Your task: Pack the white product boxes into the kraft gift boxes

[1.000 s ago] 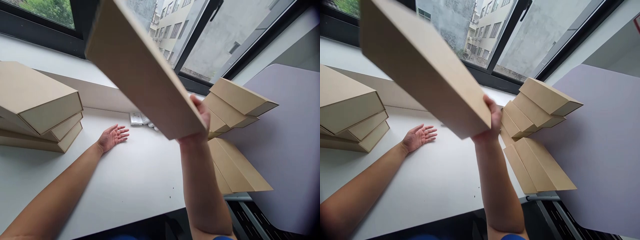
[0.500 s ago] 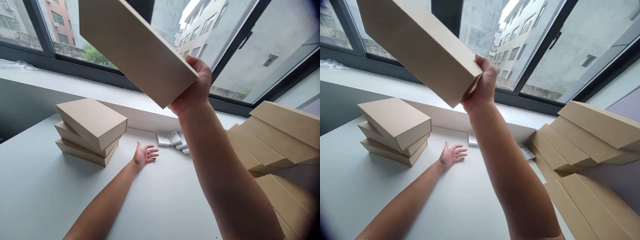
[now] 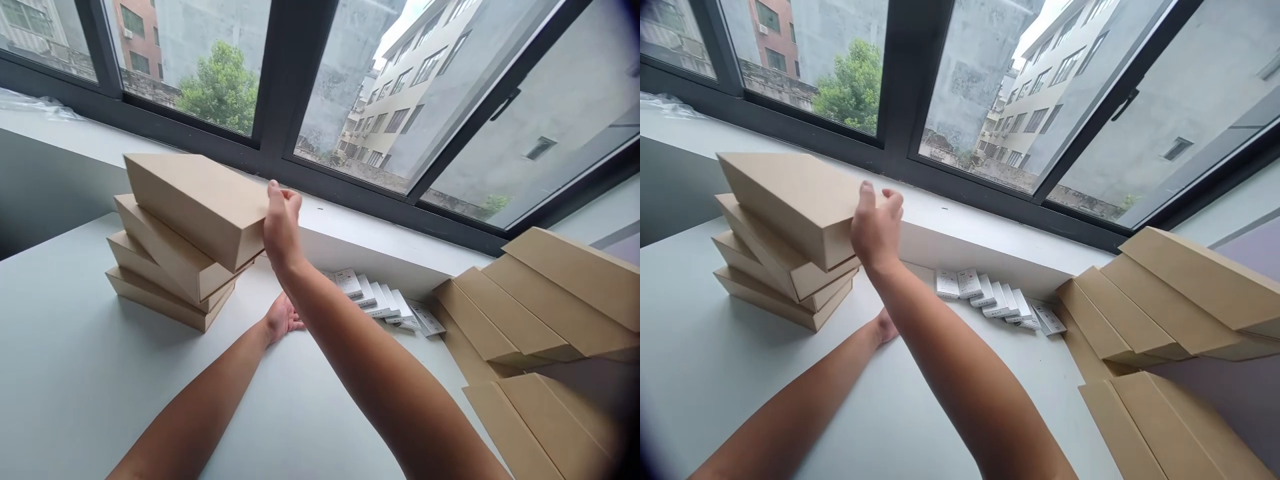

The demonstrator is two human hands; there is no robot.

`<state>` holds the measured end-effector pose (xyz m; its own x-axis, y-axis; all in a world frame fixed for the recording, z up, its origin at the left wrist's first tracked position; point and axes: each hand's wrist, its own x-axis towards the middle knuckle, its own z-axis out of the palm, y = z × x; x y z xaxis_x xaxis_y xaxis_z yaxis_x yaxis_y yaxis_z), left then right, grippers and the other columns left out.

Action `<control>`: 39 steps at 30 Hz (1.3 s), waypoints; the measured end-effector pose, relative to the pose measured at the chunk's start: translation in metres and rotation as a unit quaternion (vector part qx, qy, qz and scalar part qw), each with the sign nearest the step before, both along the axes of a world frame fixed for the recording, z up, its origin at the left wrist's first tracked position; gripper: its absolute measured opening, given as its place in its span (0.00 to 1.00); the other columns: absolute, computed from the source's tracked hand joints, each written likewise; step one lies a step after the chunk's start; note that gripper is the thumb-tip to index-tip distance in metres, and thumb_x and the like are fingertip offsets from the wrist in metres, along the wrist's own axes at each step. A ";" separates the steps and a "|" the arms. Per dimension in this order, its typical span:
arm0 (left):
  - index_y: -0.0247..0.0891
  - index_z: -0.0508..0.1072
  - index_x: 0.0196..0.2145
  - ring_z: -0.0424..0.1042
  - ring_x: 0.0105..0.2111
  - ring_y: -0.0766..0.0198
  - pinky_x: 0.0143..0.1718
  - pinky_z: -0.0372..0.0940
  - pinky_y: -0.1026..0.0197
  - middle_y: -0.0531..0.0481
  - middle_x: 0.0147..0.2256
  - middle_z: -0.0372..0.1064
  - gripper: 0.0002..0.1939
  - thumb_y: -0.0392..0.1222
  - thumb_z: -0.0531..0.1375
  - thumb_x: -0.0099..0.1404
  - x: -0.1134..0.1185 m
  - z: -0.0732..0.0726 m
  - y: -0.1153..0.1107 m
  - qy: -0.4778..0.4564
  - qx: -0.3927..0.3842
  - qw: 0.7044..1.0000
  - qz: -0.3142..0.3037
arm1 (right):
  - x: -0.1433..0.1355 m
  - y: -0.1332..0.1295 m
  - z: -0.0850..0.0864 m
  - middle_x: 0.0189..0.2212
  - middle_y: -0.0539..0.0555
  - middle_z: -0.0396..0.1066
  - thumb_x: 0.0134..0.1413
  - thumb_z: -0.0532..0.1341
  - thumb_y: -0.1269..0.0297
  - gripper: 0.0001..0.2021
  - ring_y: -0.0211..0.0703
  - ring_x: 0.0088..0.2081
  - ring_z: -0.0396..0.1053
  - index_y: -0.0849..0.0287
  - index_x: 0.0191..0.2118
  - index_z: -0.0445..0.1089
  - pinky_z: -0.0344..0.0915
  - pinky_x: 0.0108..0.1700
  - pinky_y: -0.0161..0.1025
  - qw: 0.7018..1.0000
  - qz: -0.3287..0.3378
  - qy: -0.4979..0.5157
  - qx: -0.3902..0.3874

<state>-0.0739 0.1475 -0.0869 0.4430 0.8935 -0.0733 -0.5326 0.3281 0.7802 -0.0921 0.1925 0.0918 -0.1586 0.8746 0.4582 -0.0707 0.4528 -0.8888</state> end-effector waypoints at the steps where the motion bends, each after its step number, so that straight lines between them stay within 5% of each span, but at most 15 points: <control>1: 0.39 0.67 0.59 0.70 0.57 0.43 0.58 0.63 0.39 0.36 0.57 0.70 0.31 0.64 0.53 0.68 0.000 0.001 0.000 -0.005 -0.005 1.000 0.006 | -0.001 -0.006 0.003 0.60 0.59 0.51 0.61 0.47 0.31 0.37 0.64 0.68 0.46 0.54 0.63 0.49 0.46 0.66 0.69 1.000 -0.008 -0.020 -0.018; 4: 0.38 0.68 0.58 0.70 0.57 0.43 0.57 0.64 0.40 0.35 0.55 0.72 0.31 0.64 0.53 0.69 0.002 0.000 0.002 -0.007 -0.037 0.999 0.006 | 0.009 -0.020 0.006 0.66 0.58 0.46 0.60 0.47 0.30 0.40 0.63 0.72 0.34 0.52 0.67 0.43 0.28 0.68 0.70 0.995 -0.032 -0.095 -0.005; 7: 0.36 0.67 0.57 0.71 0.56 0.44 0.57 0.65 0.43 0.33 0.57 0.69 0.32 0.65 0.50 0.69 0.003 -0.002 0.005 0.012 -0.076 0.997 0.002 | 0.054 -0.021 -0.012 0.70 0.56 0.42 0.63 0.42 0.31 0.37 0.58 0.73 0.27 0.49 0.68 0.43 0.19 0.67 0.70 0.978 -0.084 -0.185 0.057; 10: 0.33 0.67 0.55 0.73 0.54 0.45 0.56 0.67 0.46 0.30 0.59 0.67 0.32 0.65 0.47 0.71 0.003 -0.002 0.006 0.027 -0.097 0.995 0.006 | 0.131 -0.013 -0.057 0.72 0.56 0.39 0.65 0.39 0.35 0.36 0.58 0.73 0.25 0.51 0.70 0.42 0.21 0.68 0.69 0.928 -0.232 -0.288 0.049; 13: 0.33 0.67 0.54 0.73 0.54 0.45 0.54 0.68 0.46 0.30 0.60 0.66 0.31 0.63 0.48 0.71 0.003 0.002 0.004 0.032 -0.104 0.994 0.008 | 0.208 -0.005 -0.115 0.70 0.66 0.44 0.64 0.43 0.36 0.39 0.64 0.73 0.26 0.62 0.69 0.46 0.24 0.67 0.71 0.840 -0.411 -0.348 -0.062; 17: 0.34 0.67 0.54 0.73 0.55 0.46 0.54 0.68 0.47 0.31 0.59 0.67 0.28 0.60 0.53 0.70 0.003 0.007 0.003 0.054 -0.101 0.993 0.005 | 0.260 0.003 -0.169 0.70 0.69 0.45 0.65 0.41 0.40 0.38 0.65 0.72 0.25 0.67 0.67 0.53 0.24 0.67 0.71 0.799 -0.434 -0.400 -0.114; 23: 0.34 0.67 0.54 0.72 0.55 0.46 0.56 0.68 0.45 0.32 0.59 0.67 0.26 0.58 0.54 0.70 0.003 0.007 0.004 0.045 -0.112 0.993 0.010 | 0.244 0.016 -0.188 0.70 0.73 0.44 0.62 0.54 0.41 0.36 0.67 0.72 0.23 0.70 0.63 0.61 0.21 0.66 0.71 0.772 -0.428 -0.468 -0.042; 28: 0.33 0.67 0.54 0.72 0.56 0.45 0.55 0.69 0.45 0.32 0.59 0.67 0.26 0.57 0.55 0.70 0.003 0.004 0.006 0.031 -0.120 0.992 0.001 | 0.220 0.018 -0.200 0.64 0.65 0.58 0.54 0.63 0.41 0.33 0.68 0.71 0.36 0.54 0.60 0.66 0.24 0.65 0.74 0.796 -0.398 -0.454 0.042; 31: 0.33 0.68 0.54 0.72 0.55 0.45 0.54 0.70 0.46 0.31 0.59 0.67 0.25 0.56 0.55 0.70 0.002 0.003 0.009 0.021 -0.128 0.992 -0.002 | 0.211 0.020 -0.206 0.63 0.65 0.59 0.53 0.66 0.47 0.27 0.63 0.68 0.50 0.53 0.56 0.70 0.34 0.68 0.68 0.822 -0.313 -0.470 0.070; 35: 0.34 0.69 0.50 0.74 0.52 0.48 0.51 0.71 0.46 0.33 0.56 0.69 0.21 0.54 0.56 0.69 0.004 0.003 0.011 0.016 -0.134 0.991 0.005 | 0.206 0.022 -0.206 0.65 0.66 0.57 0.54 0.67 0.53 0.20 0.60 0.65 0.56 0.56 0.49 0.74 0.50 0.66 0.59 0.832 -0.267 -0.480 0.073; 39: 0.40 0.69 0.46 0.73 0.50 0.48 0.52 0.69 0.42 0.39 0.51 0.71 0.15 0.51 0.56 0.67 0.012 -0.003 0.007 0.140 -0.010 0.976 0.164 | 0.205 0.017 -0.205 0.66 0.63 0.56 0.54 0.66 0.54 0.19 0.60 0.66 0.55 0.55 0.50 0.74 0.58 0.63 0.56 0.843 -0.246 -0.473 0.069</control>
<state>-0.0616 0.1543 -0.0899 0.0929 0.9810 -0.1701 -0.3782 0.1928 0.9054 0.1127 0.2096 -0.1135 -0.1435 0.8902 0.4324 0.8671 0.3237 -0.3787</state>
